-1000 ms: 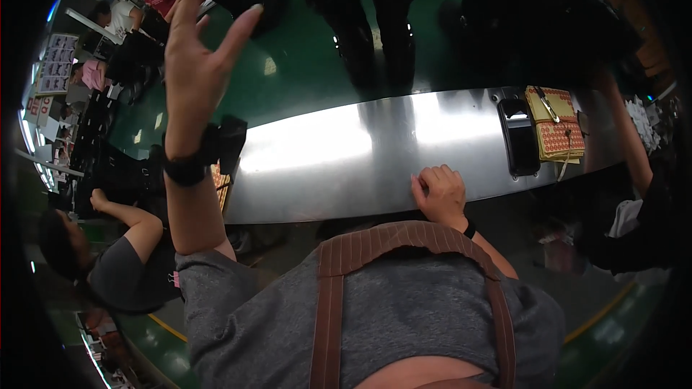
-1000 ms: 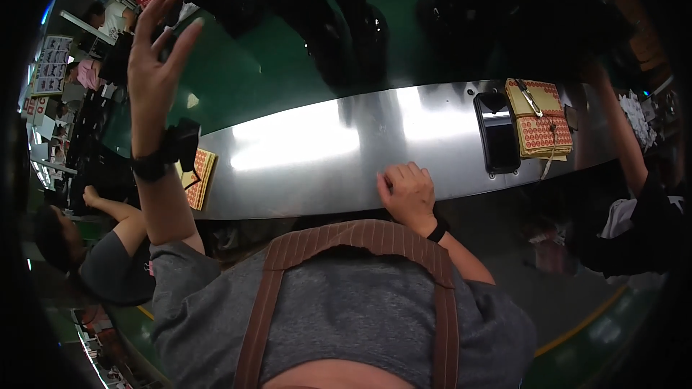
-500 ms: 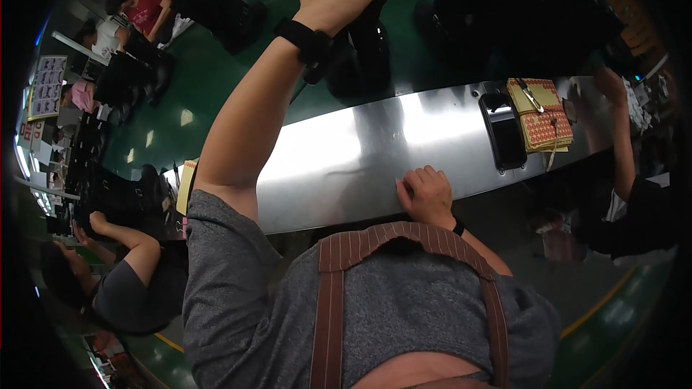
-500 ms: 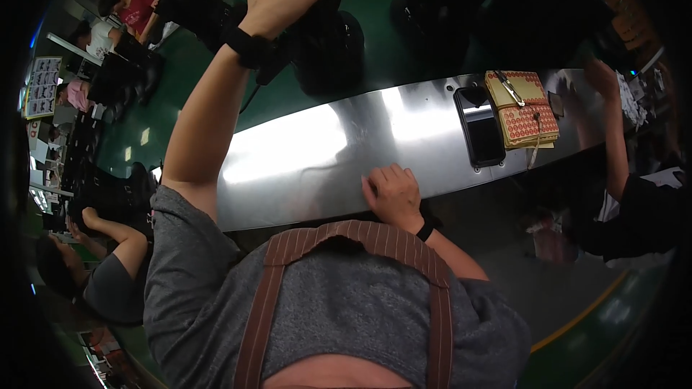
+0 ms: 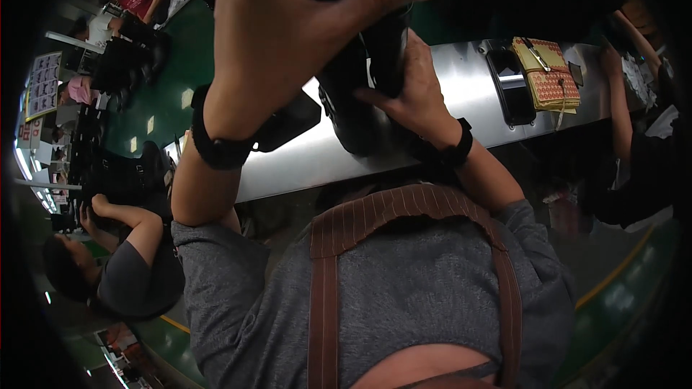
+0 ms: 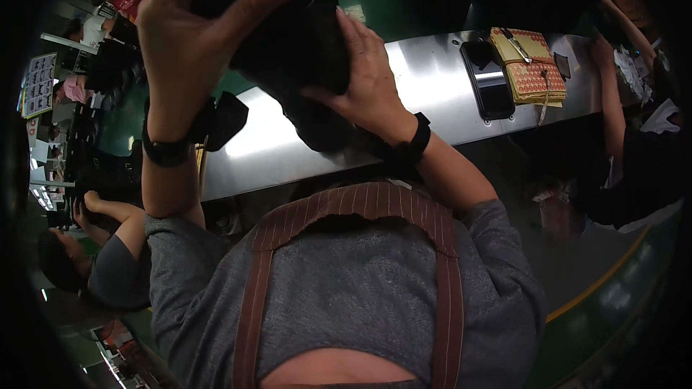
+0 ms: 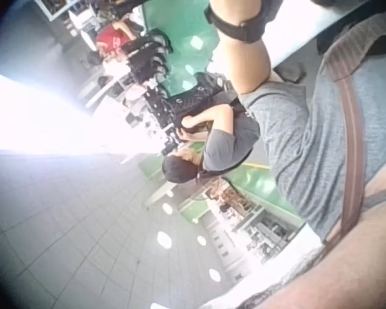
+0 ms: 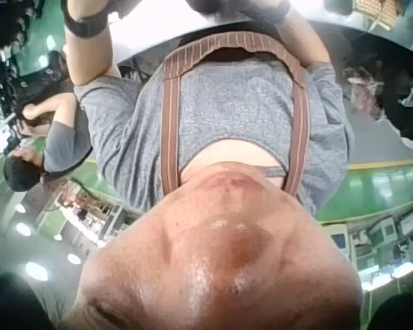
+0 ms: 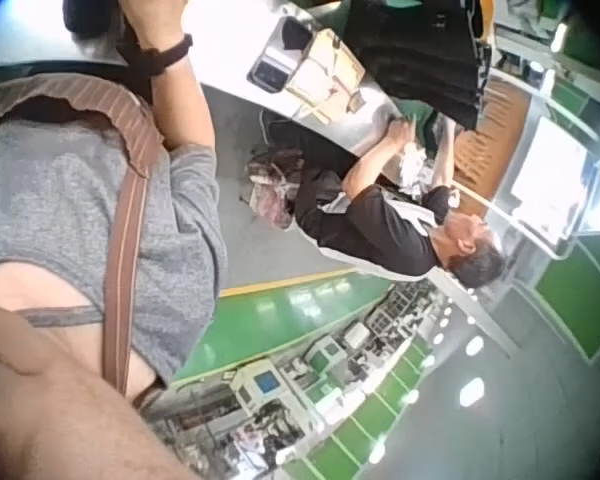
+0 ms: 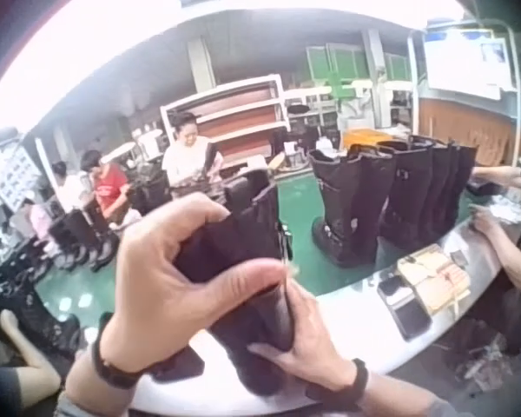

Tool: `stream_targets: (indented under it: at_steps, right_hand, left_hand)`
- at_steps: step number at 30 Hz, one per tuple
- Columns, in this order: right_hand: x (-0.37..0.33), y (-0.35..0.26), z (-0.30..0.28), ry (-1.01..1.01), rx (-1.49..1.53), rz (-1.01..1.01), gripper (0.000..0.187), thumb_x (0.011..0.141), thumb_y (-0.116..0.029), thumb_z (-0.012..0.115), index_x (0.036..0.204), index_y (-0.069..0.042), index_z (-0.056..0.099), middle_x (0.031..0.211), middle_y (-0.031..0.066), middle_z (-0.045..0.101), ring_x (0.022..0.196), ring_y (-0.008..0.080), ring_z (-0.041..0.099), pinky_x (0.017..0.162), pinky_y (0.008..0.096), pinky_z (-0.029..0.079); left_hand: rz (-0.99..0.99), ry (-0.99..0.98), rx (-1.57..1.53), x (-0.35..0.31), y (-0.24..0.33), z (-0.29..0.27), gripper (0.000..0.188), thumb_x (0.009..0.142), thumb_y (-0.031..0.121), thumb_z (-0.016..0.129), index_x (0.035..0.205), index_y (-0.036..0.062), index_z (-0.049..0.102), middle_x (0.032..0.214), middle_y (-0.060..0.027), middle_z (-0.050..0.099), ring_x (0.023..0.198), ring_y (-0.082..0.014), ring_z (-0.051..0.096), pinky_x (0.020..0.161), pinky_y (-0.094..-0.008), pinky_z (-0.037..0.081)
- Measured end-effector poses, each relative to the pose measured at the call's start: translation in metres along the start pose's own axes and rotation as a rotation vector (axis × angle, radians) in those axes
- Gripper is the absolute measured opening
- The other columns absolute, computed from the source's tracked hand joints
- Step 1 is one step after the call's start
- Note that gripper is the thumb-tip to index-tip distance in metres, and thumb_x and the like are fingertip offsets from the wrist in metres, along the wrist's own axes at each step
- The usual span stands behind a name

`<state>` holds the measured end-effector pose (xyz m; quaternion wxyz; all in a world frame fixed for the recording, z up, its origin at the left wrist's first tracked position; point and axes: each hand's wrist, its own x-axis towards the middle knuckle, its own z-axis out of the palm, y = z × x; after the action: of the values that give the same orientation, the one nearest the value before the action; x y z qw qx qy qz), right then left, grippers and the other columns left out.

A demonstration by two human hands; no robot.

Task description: Inspecting black leather boots for quality control on a factory conveyor line.

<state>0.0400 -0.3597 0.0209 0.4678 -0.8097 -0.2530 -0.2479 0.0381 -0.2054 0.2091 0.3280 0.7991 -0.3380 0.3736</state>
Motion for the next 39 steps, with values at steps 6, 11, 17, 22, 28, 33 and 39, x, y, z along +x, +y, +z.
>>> stream_targets:
  at_steps: [6, 11, 17, 22, 28, 33, 39]
  right_hand:
    - [-0.025, 0.005, -0.005, 0.170, 0.202, 0.235, 0.054, 0.081, -0.008, 0.074, 0.130, -0.002, 0.053, 0.118, 0.0156, 0.062, 0.105, 0.0249, 0.062, 0.089, 0.0322, 0.049]
    - [-0.032, 0.042, -0.040, 0.404, 0.329, 0.160, 0.022, 0.089, -0.008, 0.068, 0.108, 0.003, 0.066, 0.093, 0.0063, 0.071, 0.083, 0.0096, 0.061, 0.077, 0.0228, 0.047]
    - [-0.078, 0.036, -0.053, 0.442, -0.112, 0.216, 0.052, 0.079, -0.019, 0.078, 0.119, 0.004, 0.053, 0.108, 0.0115, 0.060, 0.095, 0.0212, 0.057, 0.087, 0.0323, 0.045]
    - [-0.083, 0.005, -0.050, 0.318, 0.032, -0.323, 0.035, 0.080, -0.024, 0.072, 0.100, -0.003, 0.052, 0.103, 0.0131, 0.052, 0.086, 0.0229, 0.049, 0.076, 0.0334, 0.042]
    - [-0.017, -0.020, 0.027, -0.175, 0.619, 0.229, 0.067, 0.089, -0.035, 0.060, 0.146, -0.015, 0.031, 0.135, 0.0144, 0.045, 0.129, 0.0274, 0.041, 0.105, 0.0425, 0.033]
    - [0.015, -0.013, 0.063, -0.262, 0.237, 0.126, 0.023, 0.088, -0.016, 0.063, 0.108, -0.005, 0.063, 0.087, 0.0186, 0.066, 0.081, 0.0395, 0.062, 0.071, 0.0393, 0.050]
    - [0.020, 0.003, 0.063, -0.329, 0.407, 0.206, 0.019, 0.094, -0.016, 0.060, 0.109, -0.006, 0.065, 0.085, 0.0151, 0.068, 0.069, 0.0200, 0.061, 0.068, 0.0313, 0.049]
  left_hand:
    - [-0.152, 0.084, 0.193, -0.048, 0.017, -0.045, 0.080, 0.066, 0.014, 0.088, 0.133, 0.0025, 0.046, 0.080, 0.0006, 0.060, 0.076, -0.0047, 0.056, 0.082, -0.0190, 0.046]
    - [-0.369, -0.059, 0.440, -0.060, 0.014, -0.080, 0.055, 0.069, 0.014, 0.086, 0.118, 0.0034, 0.063, 0.068, 0.0075, 0.030, 0.062, -0.0035, 0.030, 0.056, -0.0178, 0.022]
    - [-0.416, -0.231, 0.295, -0.062, 0.011, -0.104, 0.031, 0.067, 0.006, 0.083, 0.095, 0.0019, 0.070, 0.072, 0.0047, 0.037, 0.064, -0.0059, 0.037, 0.058, -0.0188, 0.028]
    - [-0.213, -0.571, 0.115, -0.062, 0.021, -0.123, 0.036, 0.052, 0.022, 0.084, 0.085, 0.0084, 0.077, 0.072, 0.0007, 0.033, 0.070, -0.0155, 0.035, 0.063, -0.0291, 0.025]
    - [-0.085, -0.678, 0.166, -0.066, 0.030, -0.129, 0.044, 0.050, 0.038, 0.080, 0.089, 0.0161, 0.079, 0.072, 0.0018, 0.029, 0.071, -0.0168, 0.034, 0.065, -0.0303, 0.024]
    - [0.002, -0.817, 0.031, -0.076, 0.031, -0.145, 0.052, 0.039, 0.029, 0.067, 0.089, 0.0190, 0.079, 0.073, 0.0018, 0.034, 0.077, -0.0216, 0.036, 0.068, -0.0325, 0.027]
    - [0.006, -0.766, 0.038, -0.078, 0.029, -0.142, 0.048, 0.042, 0.022, 0.069, 0.089, 0.0161, 0.079, 0.073, 0.0012, 0.035, 0.076, -0.0209, 0.038, 0.068, -0.0327, 0.029]
